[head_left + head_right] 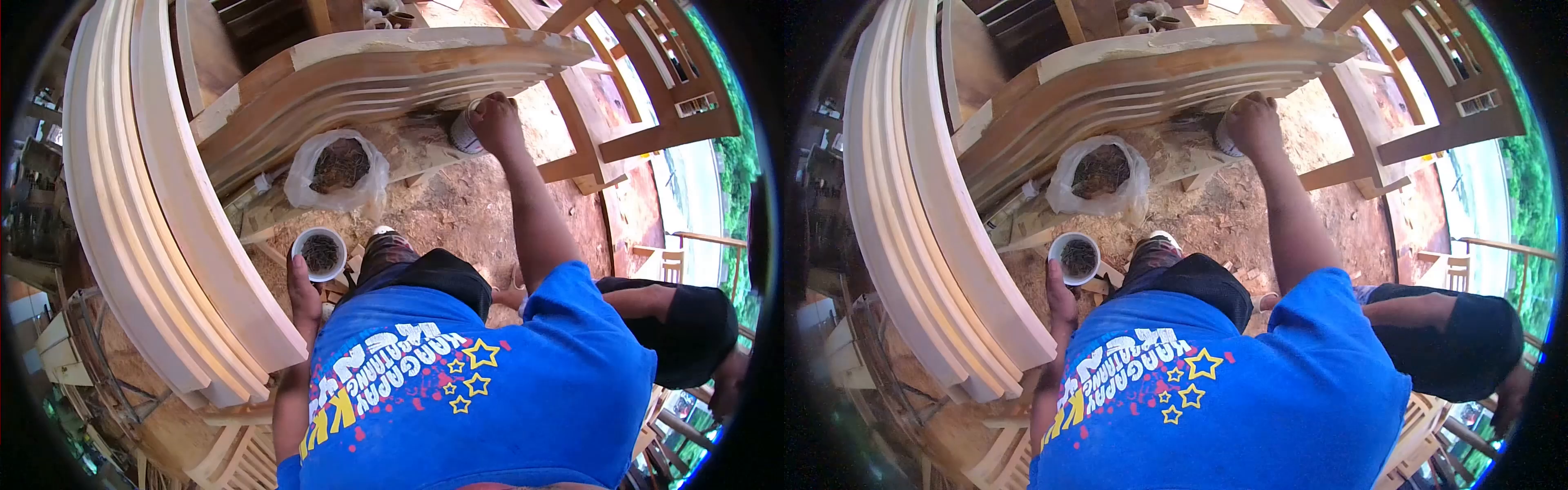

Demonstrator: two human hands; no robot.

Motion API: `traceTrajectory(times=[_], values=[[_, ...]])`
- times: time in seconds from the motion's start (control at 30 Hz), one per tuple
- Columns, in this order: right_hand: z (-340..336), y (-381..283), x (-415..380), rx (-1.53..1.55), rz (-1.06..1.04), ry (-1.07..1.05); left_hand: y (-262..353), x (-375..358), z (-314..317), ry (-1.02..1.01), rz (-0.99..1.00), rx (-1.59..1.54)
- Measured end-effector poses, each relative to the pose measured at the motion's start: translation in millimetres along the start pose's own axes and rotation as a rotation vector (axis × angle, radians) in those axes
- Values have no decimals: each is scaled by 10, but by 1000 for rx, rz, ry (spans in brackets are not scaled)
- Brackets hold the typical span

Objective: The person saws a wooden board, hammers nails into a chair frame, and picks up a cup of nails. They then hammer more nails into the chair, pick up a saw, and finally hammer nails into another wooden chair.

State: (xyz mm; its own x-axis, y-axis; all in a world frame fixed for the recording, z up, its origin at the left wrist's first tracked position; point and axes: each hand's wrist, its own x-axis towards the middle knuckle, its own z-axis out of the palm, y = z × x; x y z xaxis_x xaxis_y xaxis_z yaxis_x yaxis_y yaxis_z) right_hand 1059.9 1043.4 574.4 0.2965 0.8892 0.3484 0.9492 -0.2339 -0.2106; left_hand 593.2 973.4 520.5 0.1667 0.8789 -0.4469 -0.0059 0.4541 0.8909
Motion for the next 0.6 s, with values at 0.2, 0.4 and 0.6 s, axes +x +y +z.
traceTrajectory(times=[0.2,0.4,0.6], values=[[105,337,146,-335,-113,-27,9,54,163,-57,176,-169],[36,-339,-35,131,21,-27,260,-73,154,-61,217,-173],[114,-877,-248,310,37,-229,247,-170,80,-89,231,-118]])
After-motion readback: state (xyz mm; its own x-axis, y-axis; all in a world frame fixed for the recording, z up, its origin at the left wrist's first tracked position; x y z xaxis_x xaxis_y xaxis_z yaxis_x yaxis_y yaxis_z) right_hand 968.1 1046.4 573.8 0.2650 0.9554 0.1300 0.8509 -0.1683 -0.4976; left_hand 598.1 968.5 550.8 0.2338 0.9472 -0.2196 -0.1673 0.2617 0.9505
